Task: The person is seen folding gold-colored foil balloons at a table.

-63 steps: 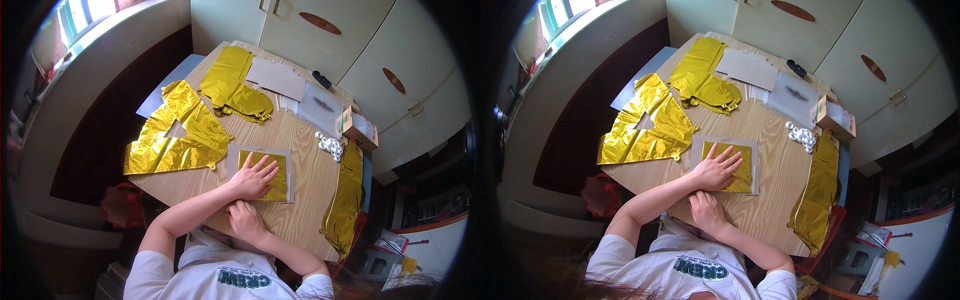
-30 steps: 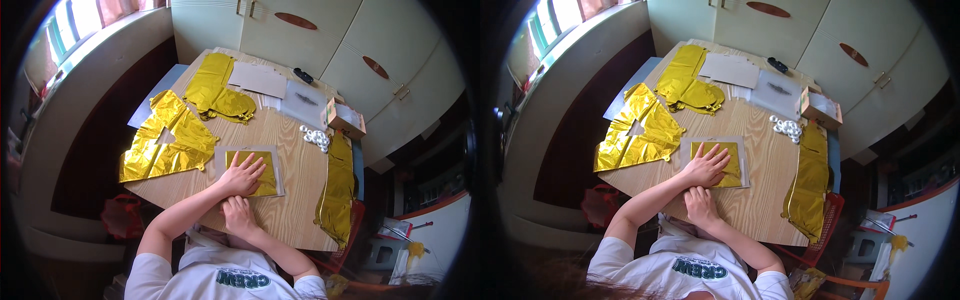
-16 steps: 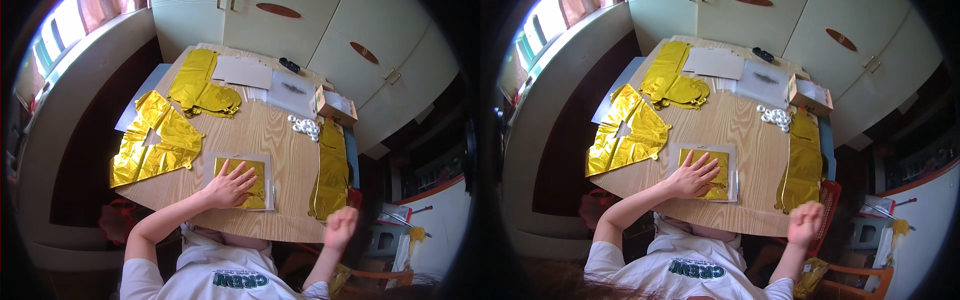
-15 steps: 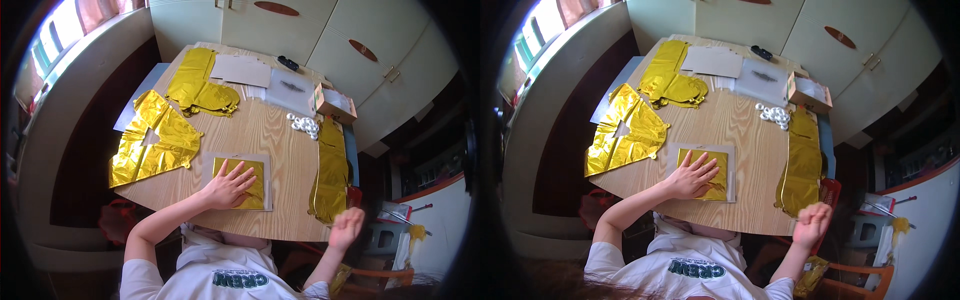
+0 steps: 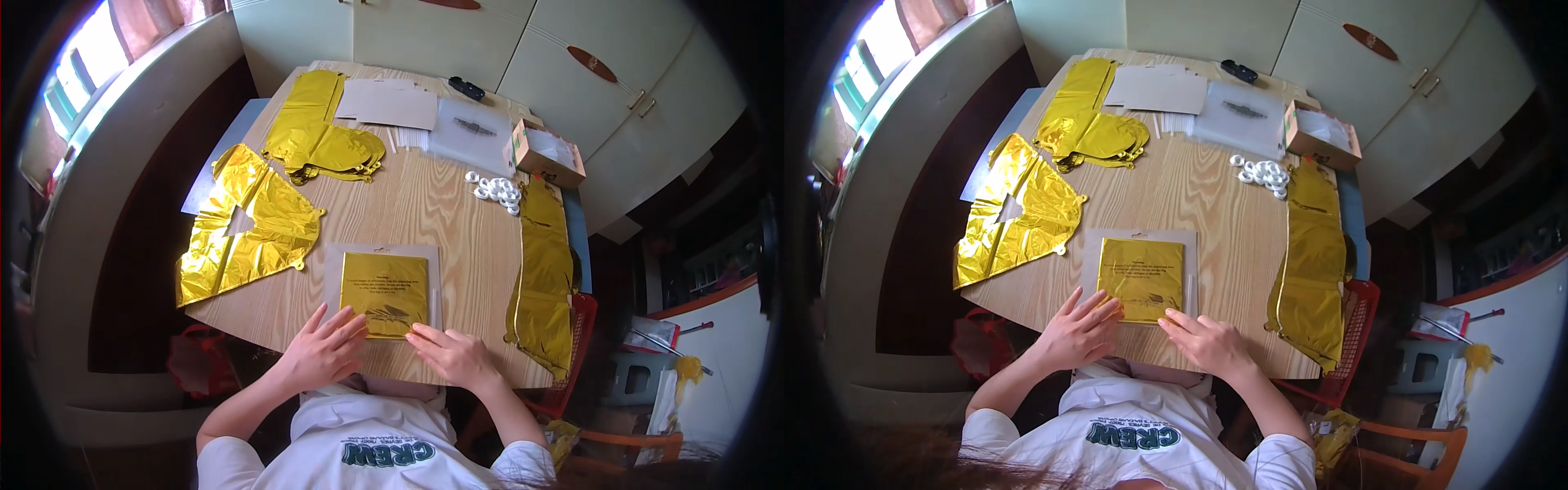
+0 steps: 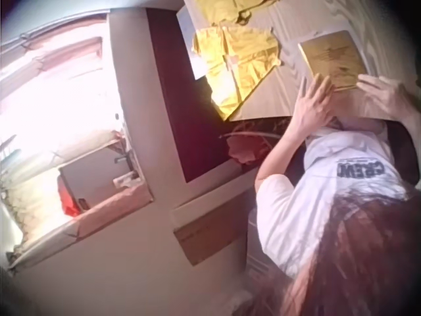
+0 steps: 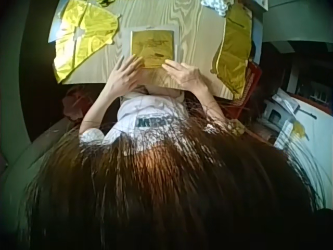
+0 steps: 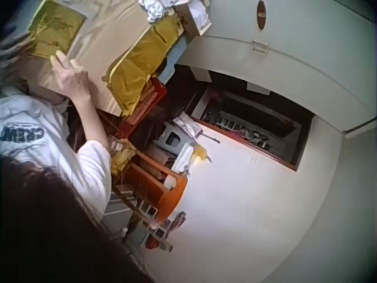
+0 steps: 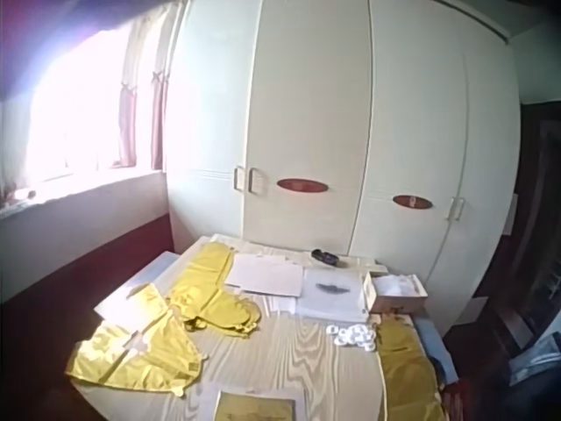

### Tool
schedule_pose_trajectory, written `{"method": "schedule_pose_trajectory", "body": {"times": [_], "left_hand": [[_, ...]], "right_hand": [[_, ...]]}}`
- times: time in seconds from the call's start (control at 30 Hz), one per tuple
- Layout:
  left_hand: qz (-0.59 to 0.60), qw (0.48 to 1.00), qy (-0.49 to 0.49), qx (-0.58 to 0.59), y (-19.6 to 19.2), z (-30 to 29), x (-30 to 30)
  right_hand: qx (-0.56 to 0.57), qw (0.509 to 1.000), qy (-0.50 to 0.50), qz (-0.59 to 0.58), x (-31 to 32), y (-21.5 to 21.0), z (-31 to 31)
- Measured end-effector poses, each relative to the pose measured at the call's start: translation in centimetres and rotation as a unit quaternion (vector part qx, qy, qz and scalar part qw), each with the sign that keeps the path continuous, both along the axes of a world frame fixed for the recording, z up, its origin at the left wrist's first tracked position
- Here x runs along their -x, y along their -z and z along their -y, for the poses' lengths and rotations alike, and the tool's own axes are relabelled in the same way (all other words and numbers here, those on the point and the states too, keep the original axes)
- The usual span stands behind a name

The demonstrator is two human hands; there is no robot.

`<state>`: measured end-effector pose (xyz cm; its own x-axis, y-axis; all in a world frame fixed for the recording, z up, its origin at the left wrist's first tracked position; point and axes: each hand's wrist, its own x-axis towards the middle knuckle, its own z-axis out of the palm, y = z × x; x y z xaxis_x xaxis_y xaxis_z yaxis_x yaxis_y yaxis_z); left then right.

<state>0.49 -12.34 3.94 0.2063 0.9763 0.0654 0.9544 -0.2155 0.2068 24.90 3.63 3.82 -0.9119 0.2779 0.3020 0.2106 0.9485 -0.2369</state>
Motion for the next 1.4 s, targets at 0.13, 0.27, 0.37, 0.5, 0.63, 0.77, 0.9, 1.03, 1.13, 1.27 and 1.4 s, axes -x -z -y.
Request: {"method": "schedule_pose_trajectory", "body": {"times": [0.13, 0.27, 0.37, 0.5, 0.63, 0.77, 0.9, 1.03, 1.13, 1.27, 1.4], "left_hand": [[-0.021, 0.999, -0.046, -0.01, 1.0, 1.8, -0.3], [-0.005, 0.998, -0.068, -0.002, 2.1, 2.6, 0.1], [0.003, 0.998, -0.07, 0.006, 2.4, 2.6, 0.4], [0.029, 0.998, -0.053, 0.019, 2.0, 2.8, 0.7], [0.036, 0.997, -0.031, 0.058, 1.1, 3.7, 1.0], [0.018, 0.999, -0.026, 0.021, 1.8, 4.5, 1.4], [-0.007, 1.0, -0.016, -0.021, 3.0, 4.7, 1.8], [-0.01, 0.999, -0.021, -0.047, 3.1, 4.6, 1.7], [-0.004, 0.996, -0.015, -0.082, 3.4, 4.8, 1.9], [0.043, 0.988, -0.019, -0.145, 3.7, 5.0, 1.6], [0.079, 0.983, -0.031, -0.165, 3.9, 5.0, 1.4]], "right_hand": [[-0.017, 1.0, -0.012, 0.023, 0.2, 1.6, -0.2], [-0.006, 1.0, -0.015, 0.015, -0.1, 1.9, -0.5], [0.001, 1.0, -0.017, 0.008, -0.2, 2.0, -0.7], [0.031, 0.999, -0.028, 0.01, -0.5, 1.7, -0.3], [0.058, 0.997, -0.028, -0.037, -2.0, 1.4, 0.1], [0.029, 0.999, -0.003, -0.036, -4.2, 2.0, 0.5], [0.017, 1.0, -0.002, 0.02, -4.7, 1.4, 0.9], [0.018, 1.0, -0.001, -0.005, -4.9, 2.2, 0.8], [0.022, 1.0, -0.001, -0.017, -5.1, 2.5, 1.1], [0.017, 1.0, 0.0, -0.023, -5.6, 2.9, 1.8], [0.005, 0.999, 0.013, -0.049, -5.6, 3.2, 2.6]]}}
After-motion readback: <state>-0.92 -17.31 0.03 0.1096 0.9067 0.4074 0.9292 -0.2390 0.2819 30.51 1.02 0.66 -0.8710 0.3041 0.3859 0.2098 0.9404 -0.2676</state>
